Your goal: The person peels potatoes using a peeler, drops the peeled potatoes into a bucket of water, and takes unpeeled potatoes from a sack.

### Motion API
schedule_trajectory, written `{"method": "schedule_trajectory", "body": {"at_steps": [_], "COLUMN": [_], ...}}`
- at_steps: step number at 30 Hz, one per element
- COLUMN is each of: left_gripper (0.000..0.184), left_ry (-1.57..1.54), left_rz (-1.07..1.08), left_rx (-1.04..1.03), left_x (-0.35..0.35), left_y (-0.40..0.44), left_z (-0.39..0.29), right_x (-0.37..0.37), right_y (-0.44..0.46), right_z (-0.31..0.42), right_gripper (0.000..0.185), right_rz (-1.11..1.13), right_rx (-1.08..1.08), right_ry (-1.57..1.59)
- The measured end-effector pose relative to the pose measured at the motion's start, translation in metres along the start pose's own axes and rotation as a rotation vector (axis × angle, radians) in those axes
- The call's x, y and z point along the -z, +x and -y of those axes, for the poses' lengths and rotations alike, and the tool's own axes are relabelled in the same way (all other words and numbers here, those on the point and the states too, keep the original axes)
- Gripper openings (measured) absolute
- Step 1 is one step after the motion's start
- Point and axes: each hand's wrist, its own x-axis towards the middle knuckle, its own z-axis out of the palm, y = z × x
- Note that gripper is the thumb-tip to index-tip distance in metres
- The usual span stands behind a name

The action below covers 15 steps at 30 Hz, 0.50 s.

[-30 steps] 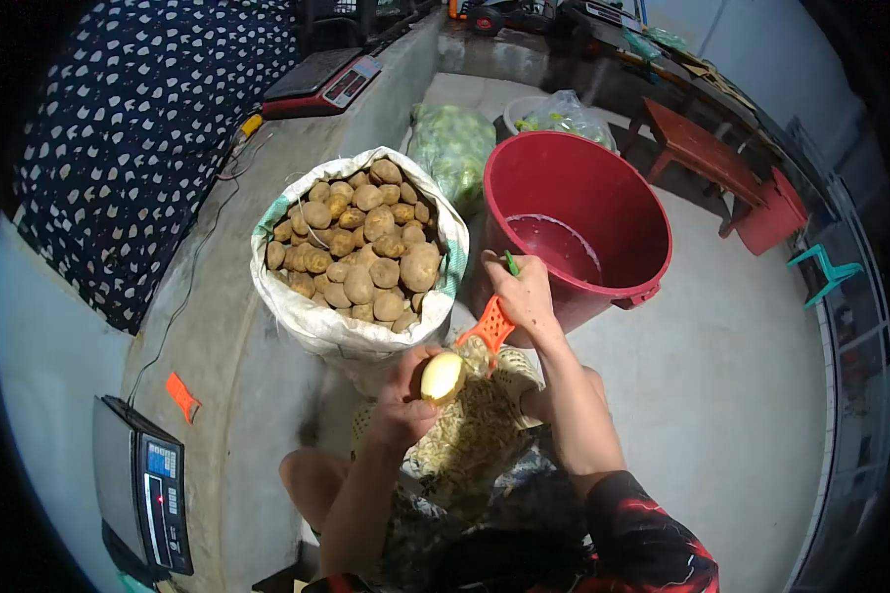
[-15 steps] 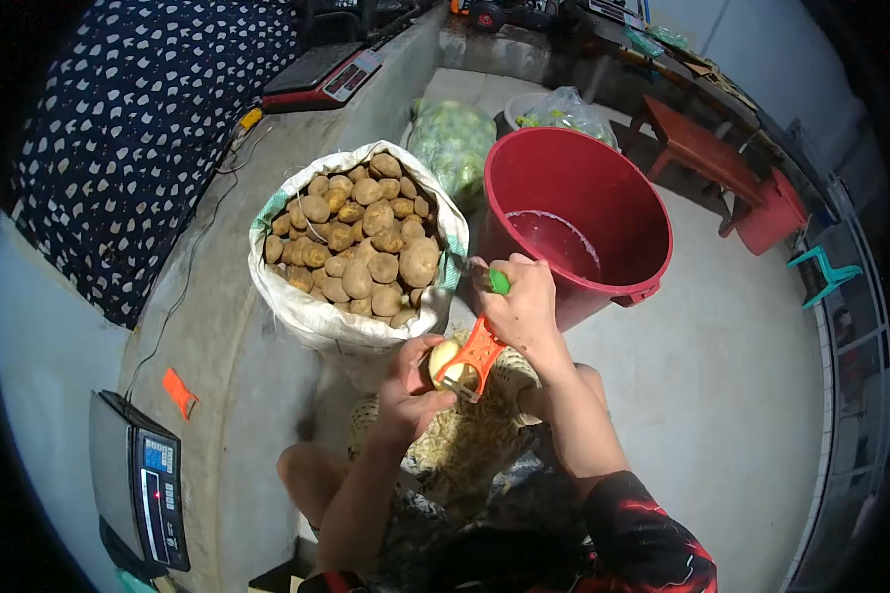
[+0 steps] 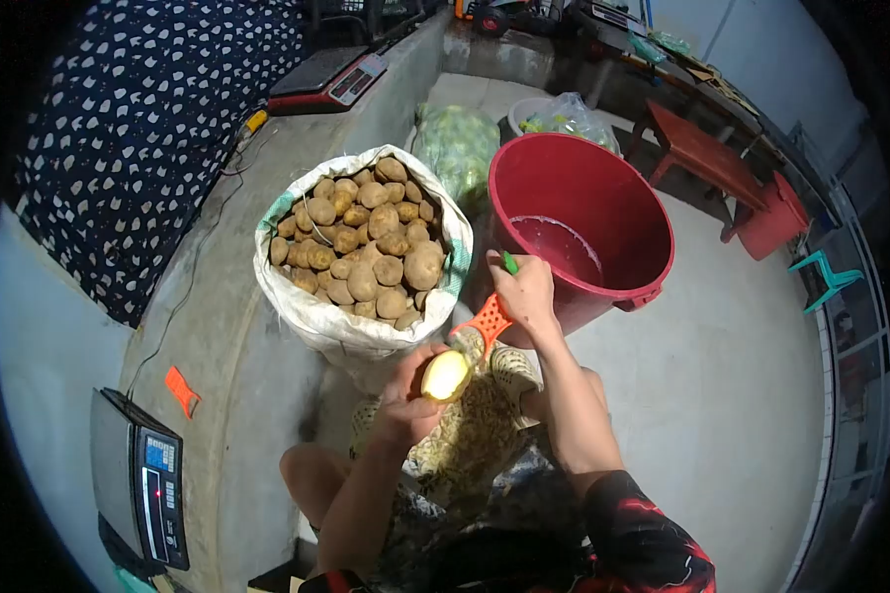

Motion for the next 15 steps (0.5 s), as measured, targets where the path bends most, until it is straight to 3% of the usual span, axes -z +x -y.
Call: {"method": "schedule_trajectory", "body": {"at_steps": [1,2,3,6,11,13,15], "left_gripper": [0.069,0.070,0.070,0.071,0.073,0.075,0.076], "left_ry": [0.006,0.034,0.056,0.280,0.106,0.143,0.136], "left_rz": [0.005,-0.012,-0.031,-0.187,-0.067,-0.099,-0.068], "left_rx": [0.002,-0.009,-0.027,-0.023,0.029,0.038,-0.001], "left_x": [0.001,0.005,0.008,-0.017,-0.005,-0.006,-0.006], "left_y": [0.001,0.000,0.000,0.002,0.001,-0.001,0.002], "left_z": [0.000,0.001,0.004,-0.001,0.000,-0.001,0.003], "right_x": [-0.001,-0.001,0.007,0.017,0.006,0.014,0.029], "right_y": [0.004,0.000,-0.005,-0.022,-0.003,-0.004,-0.015], "right_z": [-0.003,-0.007,0.009,0.036,0.003,0.014,0.041], "right_gripper": [0.029,0.025,0.025,0.024,0.025,0.026,0.028], "right_rz": [0.105,0.118,0.118,0.003,0.031,0.096,0.148], "right_rx": [-0.259,-0.293,-0.290,0.234,-0.033,-0.196,-0.079], "right_ry": [0.097,0.270,0.265,-0.078,-0.048,0.172,0.147]}}
